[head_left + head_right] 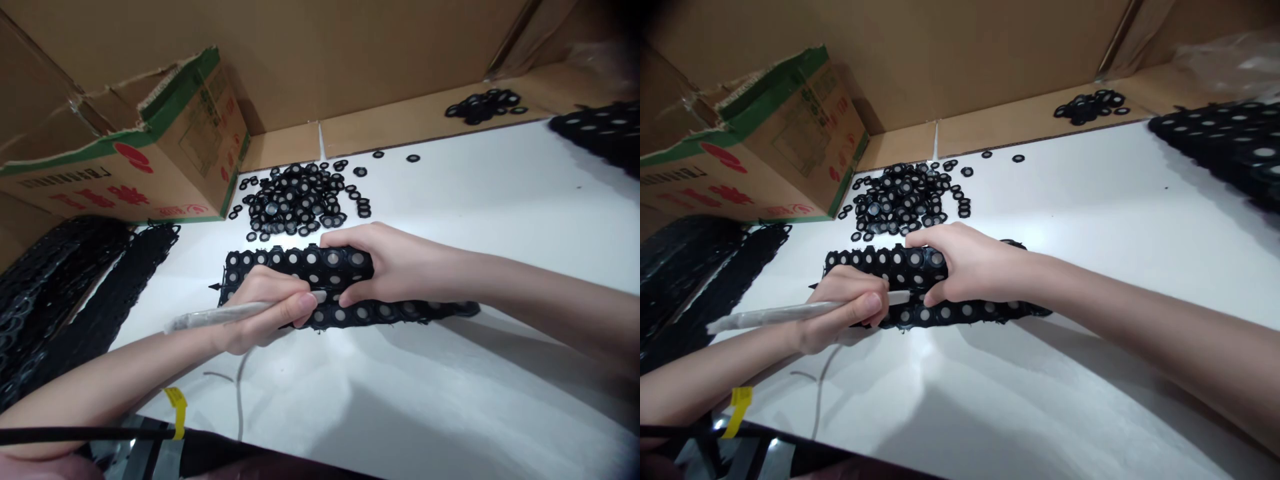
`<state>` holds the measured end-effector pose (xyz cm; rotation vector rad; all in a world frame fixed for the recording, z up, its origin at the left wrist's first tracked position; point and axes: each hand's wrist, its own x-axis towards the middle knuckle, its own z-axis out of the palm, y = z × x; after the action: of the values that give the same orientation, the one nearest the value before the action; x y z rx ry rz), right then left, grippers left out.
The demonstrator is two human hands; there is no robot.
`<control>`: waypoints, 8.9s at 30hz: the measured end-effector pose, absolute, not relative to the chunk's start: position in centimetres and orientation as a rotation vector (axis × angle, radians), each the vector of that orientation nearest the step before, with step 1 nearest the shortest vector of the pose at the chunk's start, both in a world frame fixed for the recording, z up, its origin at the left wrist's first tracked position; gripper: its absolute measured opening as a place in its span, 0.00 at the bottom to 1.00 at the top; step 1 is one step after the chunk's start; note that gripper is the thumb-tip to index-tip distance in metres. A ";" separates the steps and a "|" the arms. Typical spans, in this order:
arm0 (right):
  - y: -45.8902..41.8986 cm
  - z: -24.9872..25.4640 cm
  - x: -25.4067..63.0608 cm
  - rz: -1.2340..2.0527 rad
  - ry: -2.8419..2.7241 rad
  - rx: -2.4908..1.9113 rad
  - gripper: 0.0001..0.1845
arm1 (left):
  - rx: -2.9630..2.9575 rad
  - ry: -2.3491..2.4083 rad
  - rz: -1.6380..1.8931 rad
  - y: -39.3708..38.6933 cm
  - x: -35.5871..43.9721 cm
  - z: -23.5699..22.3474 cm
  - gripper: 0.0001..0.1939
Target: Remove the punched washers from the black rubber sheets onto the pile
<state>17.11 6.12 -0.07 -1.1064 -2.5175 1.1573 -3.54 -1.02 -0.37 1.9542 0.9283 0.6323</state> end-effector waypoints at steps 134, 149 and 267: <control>8.6 -2.5 16.9 0.653 -2.528 -1.125 0.07 | 1.843 1.019 0.685 5.0 -3.7 -1.3 0.23; 8.5 -2.4 17.2 0.639 -2.567 -1.103 0.02 | 1.994 1.014 0.471 5.2 -3.3 -0.8 0.22; 6.3 0.5 16.7 1.017 -2.719 -1.124 0.32 | 1.987 0.786 0.714 0.3 -3.9 -1.4 0.21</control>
<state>16.75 6.31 0.52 -1.1241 -2.7191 1.0169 -3.95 0.30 -1.42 1.9871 0.7861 0.7141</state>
